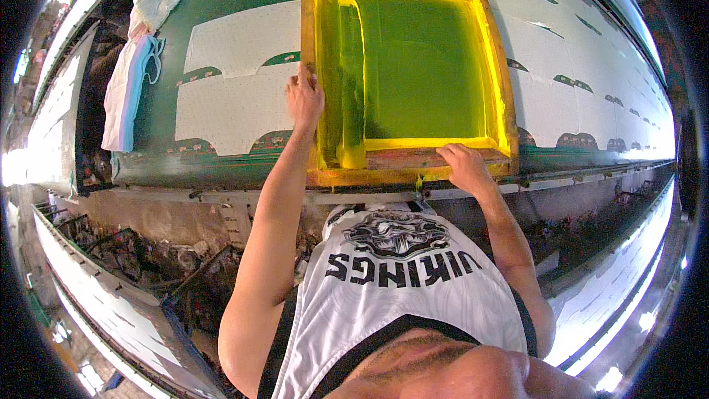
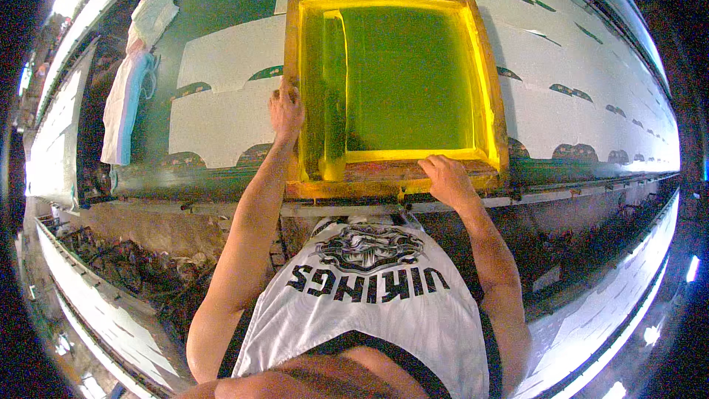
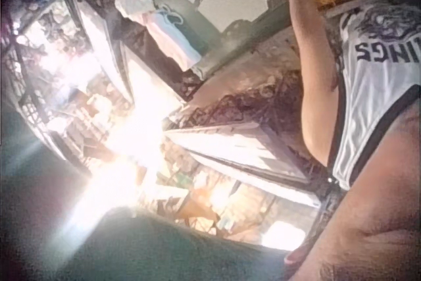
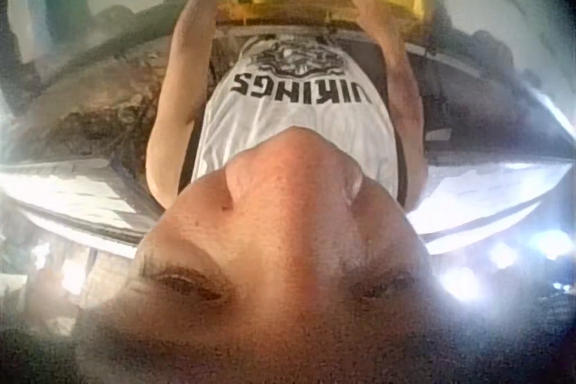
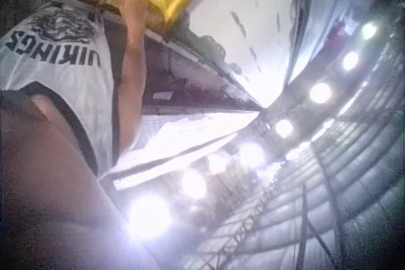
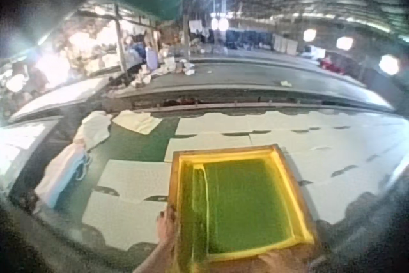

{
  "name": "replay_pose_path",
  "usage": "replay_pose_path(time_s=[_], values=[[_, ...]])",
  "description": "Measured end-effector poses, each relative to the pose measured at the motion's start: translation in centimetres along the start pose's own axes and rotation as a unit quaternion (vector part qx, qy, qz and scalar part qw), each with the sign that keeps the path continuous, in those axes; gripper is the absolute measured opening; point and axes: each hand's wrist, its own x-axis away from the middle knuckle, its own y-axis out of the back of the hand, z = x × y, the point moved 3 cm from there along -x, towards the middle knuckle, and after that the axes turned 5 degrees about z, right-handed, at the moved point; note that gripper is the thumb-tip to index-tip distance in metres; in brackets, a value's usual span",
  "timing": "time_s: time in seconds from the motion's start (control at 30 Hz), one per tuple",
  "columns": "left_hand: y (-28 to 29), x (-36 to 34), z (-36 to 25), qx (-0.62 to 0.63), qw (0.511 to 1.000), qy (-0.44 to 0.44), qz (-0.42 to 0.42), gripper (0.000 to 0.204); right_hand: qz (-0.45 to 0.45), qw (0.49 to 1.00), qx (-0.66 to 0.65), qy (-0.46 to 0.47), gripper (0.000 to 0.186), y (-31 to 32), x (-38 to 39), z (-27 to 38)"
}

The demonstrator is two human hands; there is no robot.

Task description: The person holds a wooden screen printing frame with a green mesh and uses a squeegee to spread yellow ink across the surface. The person repeatedly pulls the squeegee from top to bottom, repositions the frame, and continues spreading the ink evenly.

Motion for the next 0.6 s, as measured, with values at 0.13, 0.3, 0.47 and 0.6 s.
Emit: replay_pose_path(time_s=[0.13,0.3,0.47,0.6], values=[[-0.4,-0.4,2.1,-0.066,0.995,-0.068,-0.010,0.048,-0.030,0.997,0.023,-0.066,0.048,-2.5,-0.5,2.8],[-0.9,0.2,2.0,-0.063,0.994,-0.085,-0.016,0.051,-0.083,0.990,0.061,-0.100,0.057,-3.7,-1.9,3.9],[-0.7,0.0,1.0,-0.074,0.994,-0.071,0.033,0.054,-0.015,0.984,0.081,-0.161,0.058,-1.8,-12.3,-1.4],[-0.7,-0.2,0.5,-0.088,0.993,-0.069,0.040,0.055,-0.126,0.982,0.108,-0.087,0.023,1.3,-22.8,-7.4]])
